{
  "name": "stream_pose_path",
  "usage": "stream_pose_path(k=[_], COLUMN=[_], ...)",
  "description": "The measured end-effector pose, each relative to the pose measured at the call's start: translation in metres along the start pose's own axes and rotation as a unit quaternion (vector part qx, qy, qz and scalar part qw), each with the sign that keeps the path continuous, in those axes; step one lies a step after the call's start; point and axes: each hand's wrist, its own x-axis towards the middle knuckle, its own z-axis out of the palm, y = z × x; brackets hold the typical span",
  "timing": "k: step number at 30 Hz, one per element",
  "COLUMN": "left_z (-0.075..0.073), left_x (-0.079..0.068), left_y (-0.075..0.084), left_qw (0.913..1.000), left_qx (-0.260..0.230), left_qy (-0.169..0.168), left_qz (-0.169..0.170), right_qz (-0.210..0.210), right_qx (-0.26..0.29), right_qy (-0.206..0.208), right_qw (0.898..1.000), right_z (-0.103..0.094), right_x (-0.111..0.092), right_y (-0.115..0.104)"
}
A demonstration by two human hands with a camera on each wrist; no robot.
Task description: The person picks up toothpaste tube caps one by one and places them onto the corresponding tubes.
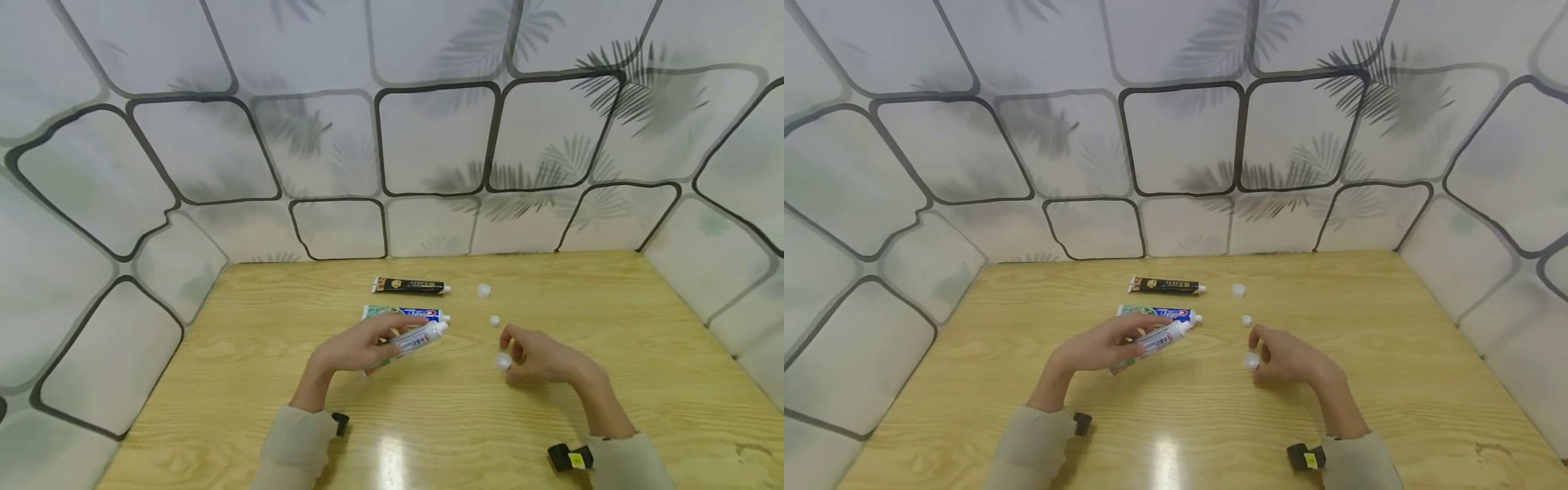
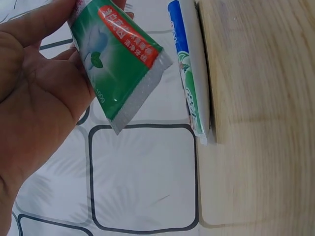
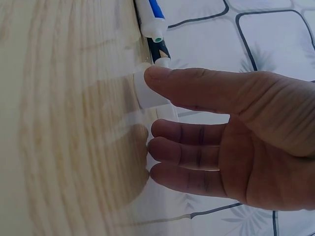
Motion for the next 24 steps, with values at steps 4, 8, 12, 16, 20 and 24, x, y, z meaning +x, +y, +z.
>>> stream_pose_path(k=[4, 8, 12, 16, 20, 24], left_z=[0.0, -0.001, -0.002, -0.004, -0.004, -0.007], left_x=[-0.003, -0.006, -0.007, -0.007, -0.009, -0.01], left_y=[0.002, 0.006, 0.01, 0.012, 0.013, 0.013], left_qw=[1.0, 0.9999, 0.9998, 0.9998, 0.9997, 0.9995], left_qx=[0.003, 0.009, 0.008, 0.005, 0.005, 0.01], left_qy=[0.004, 0.008, 0.017, 0.019, 0.022, 0.03], left_qz=[0.003, 0.001, -0.005, -0.01, -0.011, -0.004], right_qz=[-0.003, -0.012, -0.017, -0.029, -0.035, -0.039], right_qx=[0.009, 0.01, 0.008, 0.014, 0.029, 0.067], right_qy=[-0.002, -0.002, 0.007, 0.005, 0.007, 0.024], right_qw=[1.0, 1.0, 1.0, 0.999, 0.999, 0.997], right_z=[0.002, 0.003, 0.005, 0.003, 0.001, -0.004], right_x=[0.0, 0.002, 0.003, 0.004, 0.005, 0.004], right_y=[0.0, 0.001, 0.004, 0.007, 0.01, 0.007])
